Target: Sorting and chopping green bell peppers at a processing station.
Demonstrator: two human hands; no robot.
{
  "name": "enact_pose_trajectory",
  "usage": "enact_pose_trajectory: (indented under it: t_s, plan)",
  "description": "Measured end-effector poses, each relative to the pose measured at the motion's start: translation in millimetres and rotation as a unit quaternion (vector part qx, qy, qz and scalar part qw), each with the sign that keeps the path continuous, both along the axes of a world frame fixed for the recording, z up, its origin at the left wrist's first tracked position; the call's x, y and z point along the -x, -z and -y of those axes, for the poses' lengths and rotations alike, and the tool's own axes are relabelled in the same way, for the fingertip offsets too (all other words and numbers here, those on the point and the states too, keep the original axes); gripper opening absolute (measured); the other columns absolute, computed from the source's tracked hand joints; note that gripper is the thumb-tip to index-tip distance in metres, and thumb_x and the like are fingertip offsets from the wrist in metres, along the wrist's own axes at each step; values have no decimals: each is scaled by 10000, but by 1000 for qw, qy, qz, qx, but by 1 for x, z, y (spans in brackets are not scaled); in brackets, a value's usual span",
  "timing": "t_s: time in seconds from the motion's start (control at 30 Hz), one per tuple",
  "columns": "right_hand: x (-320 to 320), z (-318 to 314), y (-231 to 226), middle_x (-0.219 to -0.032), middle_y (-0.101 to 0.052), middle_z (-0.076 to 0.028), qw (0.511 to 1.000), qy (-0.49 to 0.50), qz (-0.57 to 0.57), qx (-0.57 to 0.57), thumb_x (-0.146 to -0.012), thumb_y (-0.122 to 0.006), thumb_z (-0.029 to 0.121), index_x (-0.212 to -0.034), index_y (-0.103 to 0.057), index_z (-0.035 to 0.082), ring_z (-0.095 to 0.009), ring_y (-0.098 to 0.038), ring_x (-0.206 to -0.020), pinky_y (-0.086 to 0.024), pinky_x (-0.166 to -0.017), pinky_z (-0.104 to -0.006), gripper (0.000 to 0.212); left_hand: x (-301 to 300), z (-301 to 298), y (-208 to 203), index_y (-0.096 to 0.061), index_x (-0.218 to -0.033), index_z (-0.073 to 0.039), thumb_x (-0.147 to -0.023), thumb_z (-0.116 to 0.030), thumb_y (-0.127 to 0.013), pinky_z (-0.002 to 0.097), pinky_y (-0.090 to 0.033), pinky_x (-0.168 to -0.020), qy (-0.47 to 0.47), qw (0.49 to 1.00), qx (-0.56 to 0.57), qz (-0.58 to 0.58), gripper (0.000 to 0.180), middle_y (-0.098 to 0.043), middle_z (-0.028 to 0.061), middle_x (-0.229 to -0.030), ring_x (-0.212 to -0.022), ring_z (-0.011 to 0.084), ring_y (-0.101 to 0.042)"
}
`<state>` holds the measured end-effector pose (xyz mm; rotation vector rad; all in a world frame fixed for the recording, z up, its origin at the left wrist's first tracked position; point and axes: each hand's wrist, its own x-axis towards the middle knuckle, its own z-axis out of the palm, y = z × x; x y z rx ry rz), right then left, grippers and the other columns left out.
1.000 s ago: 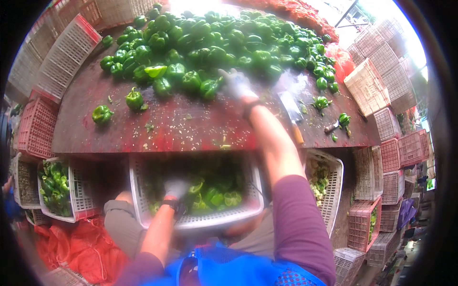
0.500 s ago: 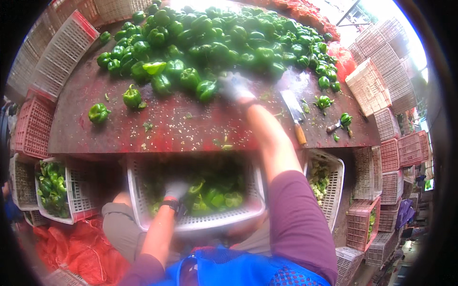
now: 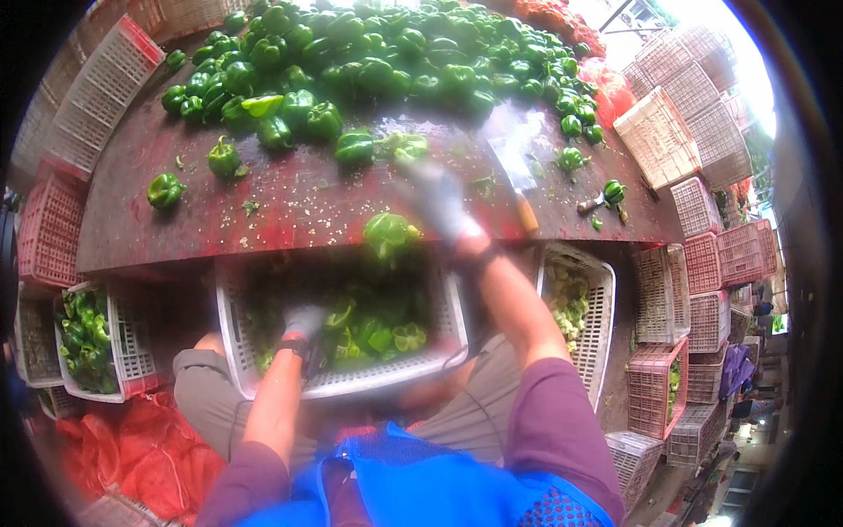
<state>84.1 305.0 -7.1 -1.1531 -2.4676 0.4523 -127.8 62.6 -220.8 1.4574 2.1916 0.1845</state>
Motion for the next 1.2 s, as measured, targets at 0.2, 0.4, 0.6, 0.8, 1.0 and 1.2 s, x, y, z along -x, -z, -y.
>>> enact_pose_trajectory:
  t_s: [0.2,0.4,0.6,0.8,1.0,1.2]
  plan:
    - [11,-94,14,-1389,-489,-214,988,16,151,13,-786,-736,329,-1456,-453,191,-419,-530,-1221,-432,-1052,-461,741,-7,-7,-20,-316,-1539,-146,-867,-624,-549,478,-267,-1167,2,995,78,61,857,-316,130,-1583,-1444,328,-310]
    - [1,-7,50,-1160,-631,-175,993,61,20,-100,-765,-708,149,-1133,-667,86,-384,-593,-1066,-474,-931,-457,375,-8,-4,-4,-463,-1434,-114,-881,-581,-564,444,-363,-1081,1,999,29,25,730,-469,165,-1456,-1328,339,-451]
    - [40,140,22,-1298,-549,-136,972,-219,-14,-81,-680,-723,150,-1143,-644,150,-363,-517,-1179,-414,-1027,-471,470,71,57,107,-332,-1524,-127,-814,-551,-643,466,-284,-1155,-42,995,61,-65,883,-350,150,-1548,-1411,342,-340]
    - [13,95,17,-1287,-553,-192,985,-157,-35,-64,-723,-764,189,-1163,-626,118,-394,-570,-1150,-490,-955,-481,467,-6,-12,-41,-496,-1392,-91,-898,-577,-516,445,-379,-1059,-12,990,104,91,693,-516,191,-1399,-1282,345,-498]
    - [98,-57,3,-1284,-544,-165,968,-104,76,-216,-730,-734,103,-1372,-515,170,-384,-540,-1175,-493,-959,-457,681,6,-13,-54,-614,-1288,-67,-888,-600,-519,447,-460,-994,8,988,150,40,673,-577,200,-1340,-1213,346,-577]
    - [88,-25,-7,-1227,-619,-188,993,-66,59,81,-785,-704,95,-1375,-536,167,-328,-618,-1125,-506,-950,-420,619,-26,8,-127,-535,-1374,-39,-883,-553,-613,425,-464,-1011,-108,988,-89,71,716,-549,203,-1389,-1232,336,-570]
